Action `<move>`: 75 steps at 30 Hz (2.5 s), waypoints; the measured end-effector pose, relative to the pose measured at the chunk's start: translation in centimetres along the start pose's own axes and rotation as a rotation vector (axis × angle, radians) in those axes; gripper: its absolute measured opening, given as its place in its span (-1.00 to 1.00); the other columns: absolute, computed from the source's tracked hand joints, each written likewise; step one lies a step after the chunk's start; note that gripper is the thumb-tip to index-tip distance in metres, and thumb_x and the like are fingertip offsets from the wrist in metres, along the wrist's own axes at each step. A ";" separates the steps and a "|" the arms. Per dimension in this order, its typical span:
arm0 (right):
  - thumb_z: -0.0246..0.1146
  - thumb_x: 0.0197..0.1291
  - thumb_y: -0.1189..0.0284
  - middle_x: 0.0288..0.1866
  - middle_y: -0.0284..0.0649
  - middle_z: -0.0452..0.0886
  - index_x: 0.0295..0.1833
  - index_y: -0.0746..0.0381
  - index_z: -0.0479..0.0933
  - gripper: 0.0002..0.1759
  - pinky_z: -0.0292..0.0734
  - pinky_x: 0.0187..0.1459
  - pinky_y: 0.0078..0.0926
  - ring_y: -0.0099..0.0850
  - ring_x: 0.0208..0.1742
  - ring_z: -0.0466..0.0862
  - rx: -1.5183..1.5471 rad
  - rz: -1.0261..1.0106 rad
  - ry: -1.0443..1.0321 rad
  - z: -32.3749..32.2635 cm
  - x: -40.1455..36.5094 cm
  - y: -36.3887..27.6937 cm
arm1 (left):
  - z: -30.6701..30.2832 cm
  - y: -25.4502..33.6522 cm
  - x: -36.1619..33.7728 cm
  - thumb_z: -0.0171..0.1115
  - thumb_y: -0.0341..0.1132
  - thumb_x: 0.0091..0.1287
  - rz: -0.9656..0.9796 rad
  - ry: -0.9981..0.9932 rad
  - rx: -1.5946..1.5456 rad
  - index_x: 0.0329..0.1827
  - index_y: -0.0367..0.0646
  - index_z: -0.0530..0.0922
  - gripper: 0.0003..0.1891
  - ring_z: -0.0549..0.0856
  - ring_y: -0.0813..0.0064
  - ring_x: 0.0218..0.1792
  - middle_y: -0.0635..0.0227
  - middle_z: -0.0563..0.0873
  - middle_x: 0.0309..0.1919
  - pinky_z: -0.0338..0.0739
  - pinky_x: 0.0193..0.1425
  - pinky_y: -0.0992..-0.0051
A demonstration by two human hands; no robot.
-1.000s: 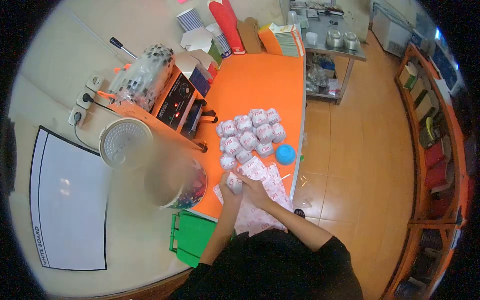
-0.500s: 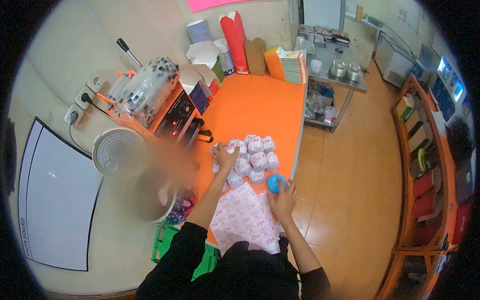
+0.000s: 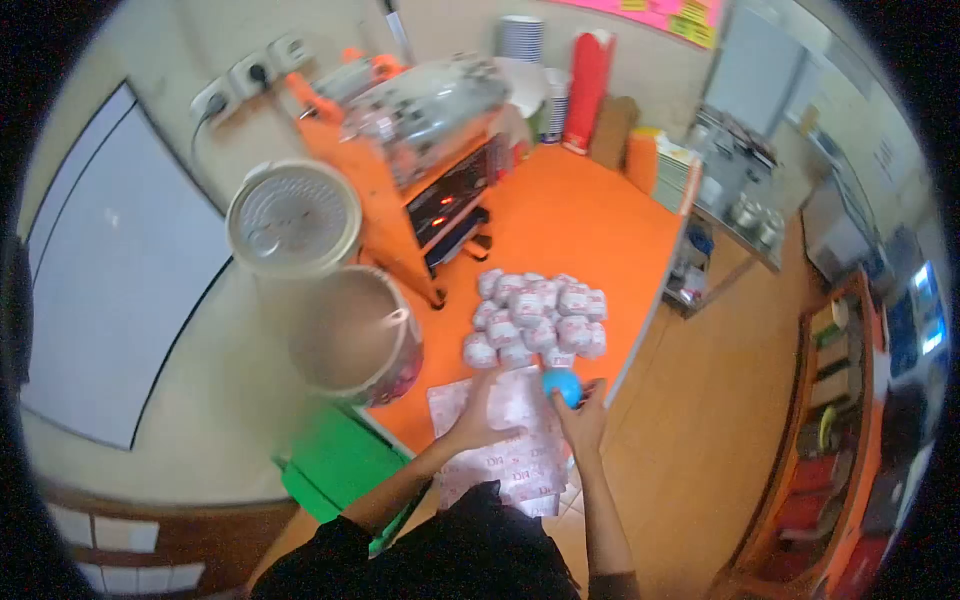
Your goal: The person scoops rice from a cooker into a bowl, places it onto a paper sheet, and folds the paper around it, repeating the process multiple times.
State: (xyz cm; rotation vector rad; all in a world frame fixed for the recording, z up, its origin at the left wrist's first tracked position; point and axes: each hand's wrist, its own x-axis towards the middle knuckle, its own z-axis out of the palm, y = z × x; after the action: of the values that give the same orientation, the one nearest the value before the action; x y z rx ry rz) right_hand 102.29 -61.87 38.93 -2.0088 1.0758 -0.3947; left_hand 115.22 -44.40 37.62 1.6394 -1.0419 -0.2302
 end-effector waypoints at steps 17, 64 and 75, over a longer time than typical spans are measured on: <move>0.28 -0.05 0.40 -0.16 -0.07 0.68 -0.24 0.26 0.66 -0.77 0.40 -0.02 -0.23 -0.17 -0.11 0.64 -0.876 -1.341 -0.423 19.3 0.3 -30.9 | -17.2 -0.2 -19.2 0.67 -0.14 -0.07 -0.649 0.547 -0.333 0.46 -0.21 0.20 0.05 0.61 0.17 0.08 0.11 0.58 0.07 0.51 0.22 0.22; 0.33 0.15 0.07 -0.57 -0.27 0.64 -0.33 0.06 0.75 -0.70 0.41 -0.38 -0.34 -0.41 -0.49 0.64 -0.446 -0.943 -1.171 25.6 3.8 -30.7 | -25.2 -0.3 -17.7 0.70 -0.19 -0.14 -0.465 0.433 -0.508 0.54 -0.28 0.11 0.18 0.45 0.31 0.36 0.07 0.42 0.35 0.39 0.40 0.31; 0.26 0.19 0.05 -0.51 -0.21 0.67 -0.36 0.03 0.72 -0.68 0.49 -0.37 -0.21 -0.19 -0.43 0.69 -0.499 -0.913 -0.731 20.1 2.9 -32.6 | -31.9 2.0 -10.9 0.23 -0.02 0.39 -0.498 0.678 -0.213 0.47 -0.28 0.06 -0.21 0.31 0.13 0.41 0.01 0.33 0.32 0.19 0.48 0.19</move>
State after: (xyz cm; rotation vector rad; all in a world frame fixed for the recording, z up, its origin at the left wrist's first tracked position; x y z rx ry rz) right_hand 133.88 -43.79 51.30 -2.6820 -0.2692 0.2026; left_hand 127.86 -14.49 46.88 1.5849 -0.0880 -0.0906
